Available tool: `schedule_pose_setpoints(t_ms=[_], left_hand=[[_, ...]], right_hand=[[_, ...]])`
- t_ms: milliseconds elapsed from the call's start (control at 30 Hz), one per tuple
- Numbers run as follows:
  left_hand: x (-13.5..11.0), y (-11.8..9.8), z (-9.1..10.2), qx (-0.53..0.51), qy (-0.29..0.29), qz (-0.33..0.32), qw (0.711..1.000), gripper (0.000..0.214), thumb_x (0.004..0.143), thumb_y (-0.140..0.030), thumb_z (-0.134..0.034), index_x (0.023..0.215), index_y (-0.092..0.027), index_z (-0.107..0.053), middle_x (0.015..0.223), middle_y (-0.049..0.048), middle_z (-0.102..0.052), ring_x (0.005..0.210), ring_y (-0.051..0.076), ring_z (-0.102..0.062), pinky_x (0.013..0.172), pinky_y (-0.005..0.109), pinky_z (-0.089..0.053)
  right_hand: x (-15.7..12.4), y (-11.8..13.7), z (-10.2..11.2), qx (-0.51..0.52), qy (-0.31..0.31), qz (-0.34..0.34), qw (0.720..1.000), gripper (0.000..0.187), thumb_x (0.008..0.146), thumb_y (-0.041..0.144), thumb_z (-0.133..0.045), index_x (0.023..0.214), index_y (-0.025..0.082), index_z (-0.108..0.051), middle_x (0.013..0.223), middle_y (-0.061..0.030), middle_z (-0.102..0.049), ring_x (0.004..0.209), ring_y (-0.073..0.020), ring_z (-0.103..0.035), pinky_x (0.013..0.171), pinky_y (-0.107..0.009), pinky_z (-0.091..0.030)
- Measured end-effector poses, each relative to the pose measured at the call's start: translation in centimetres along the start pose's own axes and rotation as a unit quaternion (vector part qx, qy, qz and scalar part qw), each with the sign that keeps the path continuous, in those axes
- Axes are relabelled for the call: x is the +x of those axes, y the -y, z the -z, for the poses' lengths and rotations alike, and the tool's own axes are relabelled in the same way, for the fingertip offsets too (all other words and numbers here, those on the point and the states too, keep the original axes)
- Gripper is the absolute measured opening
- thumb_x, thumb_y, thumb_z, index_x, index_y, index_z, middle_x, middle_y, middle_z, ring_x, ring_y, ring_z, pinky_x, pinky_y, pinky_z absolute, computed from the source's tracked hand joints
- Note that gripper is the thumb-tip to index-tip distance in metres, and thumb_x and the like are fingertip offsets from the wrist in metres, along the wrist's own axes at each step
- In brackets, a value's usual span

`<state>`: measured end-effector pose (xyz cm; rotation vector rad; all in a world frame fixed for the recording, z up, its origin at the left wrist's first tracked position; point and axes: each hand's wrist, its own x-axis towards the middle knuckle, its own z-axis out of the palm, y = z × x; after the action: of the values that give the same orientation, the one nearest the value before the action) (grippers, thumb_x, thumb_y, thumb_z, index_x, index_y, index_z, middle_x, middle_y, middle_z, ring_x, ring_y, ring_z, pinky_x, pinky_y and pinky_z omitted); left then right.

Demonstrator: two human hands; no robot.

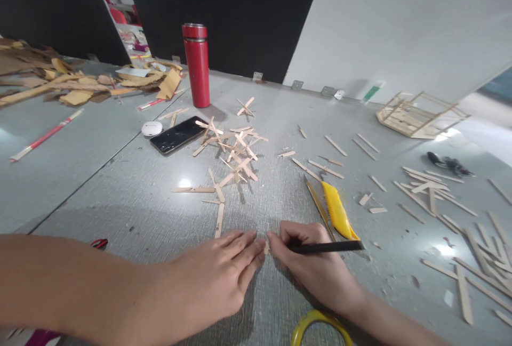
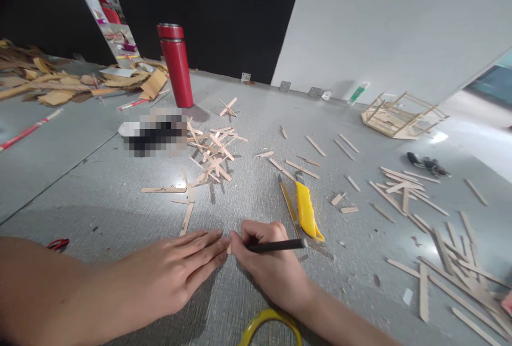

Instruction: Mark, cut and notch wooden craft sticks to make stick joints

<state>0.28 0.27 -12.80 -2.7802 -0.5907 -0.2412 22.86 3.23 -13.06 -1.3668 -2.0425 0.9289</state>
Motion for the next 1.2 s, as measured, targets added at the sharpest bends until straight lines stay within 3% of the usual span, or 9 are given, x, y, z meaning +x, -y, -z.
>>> schedule_pose_setpoints(t_ms=[367, 967, 1100, 1200], left_hand=[[-0.1, 0.0, 0.0, -0.005, 0.008, -0.002, 1.000, 0.047, 0.097, -0.018, -0.058, 0.140, 0.001, -0.059, 0.144, 0.0184, -0.062, 0.132, 0.029, -0.060, 0.111, 0.040, -0.045], [-0.2, -0.2, -0.3, -0.014, 0.002, 0.003, 1.000, 0.047, 0.099, -0.018, -0.054, 0.141, 0.001, -0.058, 0.143, 0.0180, -0.063, 0.132, 0.029, -0.060, 0.111, 0.041, -0.043], [-0.1, 0.0, 0.0, -0.015, 0.014, -0.005, 1.000, 0.049, 0.098, -0.018, -0.052, 0.143, 0.002, -0.055, 0.148, 0.0184, -0.059, 0.137, 0.030, -0.055, 0.114, 0.041, -0.039], [0.0, 0.4, 0.4, -0.016, 0.022, -0.017, 0.999, 0.050, 0.098, -0.020, -0.051, 0.144, 0.001, -0.055, 0.151, 0.0187, -0.056, 0.140, 0.030, -0.051, 0.116, 0.040, -0.038]], right_hand=[[0.0, -0.2, 0.1, 0.007, 0.014, -0.005, 1.000, 0.047, 0.098, 0.030, -0.056, 0.058, 0.022, -0.033, 0.049, 0.0069, -0.035, 0.050, -0.0095, -0.031, 0.048, -0.027, -0.024], [0.2, 0.1, 0.3, 0.009, 0.012, -0.003, 1.000, 0.044, 0.090, 0.022, -0.058, 0.060, 0.022, -0.026, 0.058, 0.0068, -0.023, 0.056, -0.0103, -0.022, 0.050, -0.029, -0.018], [-0.1, 0.1, 0.5, 0.071, 0.000, -0.047, 0.996, 0.045, 0.094, 0.030, -0.057, 0.057, 0.023, -0.033, 0.047, 0.0071, -0.036, 0.042, -0.0078, -0.031, 0.041, -0.024, -0.023], [-0.1, 0.0, 1.1, 0.131, -0.064, -0.089, 0.985, 0.046, 0.100, 0.044, -0.052, 0.060, 0.025, -0.039, 0.042, 0.0061, -0.048, 0.032, -0.0078, -0.036, 0.034, -0.022, -0.029]])
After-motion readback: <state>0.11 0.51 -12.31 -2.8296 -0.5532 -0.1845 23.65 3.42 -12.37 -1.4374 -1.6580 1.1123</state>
